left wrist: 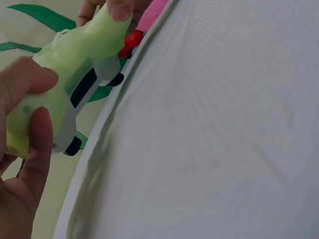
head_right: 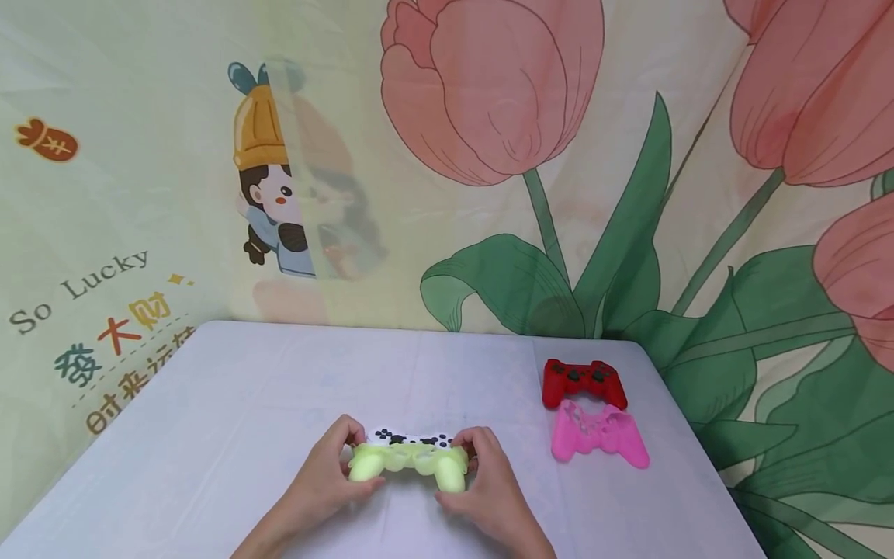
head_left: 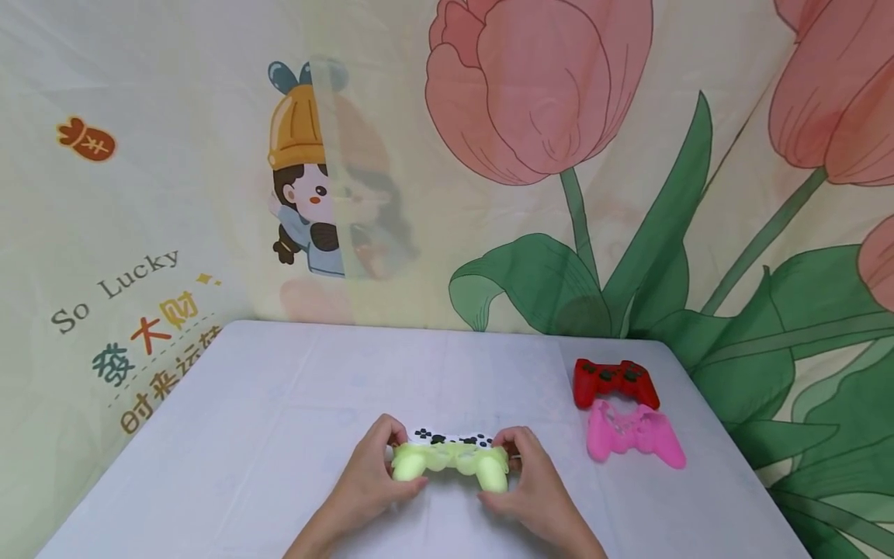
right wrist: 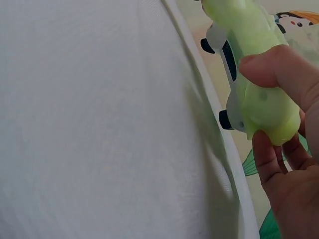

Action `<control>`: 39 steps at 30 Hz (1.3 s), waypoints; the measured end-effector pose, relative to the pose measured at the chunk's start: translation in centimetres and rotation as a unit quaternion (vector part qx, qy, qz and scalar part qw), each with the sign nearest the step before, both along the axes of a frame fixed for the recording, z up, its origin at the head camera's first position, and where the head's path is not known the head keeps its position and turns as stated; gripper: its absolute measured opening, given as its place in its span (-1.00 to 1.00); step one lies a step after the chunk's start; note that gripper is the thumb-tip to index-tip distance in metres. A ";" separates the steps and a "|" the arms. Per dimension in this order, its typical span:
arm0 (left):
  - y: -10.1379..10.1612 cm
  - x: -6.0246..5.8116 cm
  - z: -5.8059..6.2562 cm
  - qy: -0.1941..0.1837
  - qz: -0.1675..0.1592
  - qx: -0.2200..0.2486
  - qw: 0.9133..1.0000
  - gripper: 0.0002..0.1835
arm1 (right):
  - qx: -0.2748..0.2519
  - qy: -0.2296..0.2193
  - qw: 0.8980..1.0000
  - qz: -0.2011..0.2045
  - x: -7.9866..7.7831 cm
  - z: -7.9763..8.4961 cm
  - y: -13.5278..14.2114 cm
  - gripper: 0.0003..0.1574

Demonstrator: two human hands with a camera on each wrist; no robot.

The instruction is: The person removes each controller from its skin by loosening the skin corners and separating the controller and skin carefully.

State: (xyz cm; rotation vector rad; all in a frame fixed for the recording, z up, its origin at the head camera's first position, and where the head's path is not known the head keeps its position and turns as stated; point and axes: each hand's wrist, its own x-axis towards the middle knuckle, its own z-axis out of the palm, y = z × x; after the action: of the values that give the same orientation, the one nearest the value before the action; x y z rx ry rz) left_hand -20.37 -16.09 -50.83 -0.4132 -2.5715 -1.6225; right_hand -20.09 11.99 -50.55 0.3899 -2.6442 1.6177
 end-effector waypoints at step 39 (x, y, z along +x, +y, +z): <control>0.5 -0.3 -0.2 0.040 0.011 -0.060 0.997 -0.44 | 0.069 0.052 0.995 -0.051 0.0 0.5 -1.2 -0.37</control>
State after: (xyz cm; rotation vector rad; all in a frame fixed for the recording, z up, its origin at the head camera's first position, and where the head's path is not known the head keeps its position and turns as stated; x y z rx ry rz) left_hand -20.63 -15.57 -51.00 -0.4465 -2.6124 -1.4193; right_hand -20.06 10.81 -50.02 0.3263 -2.6579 1.3524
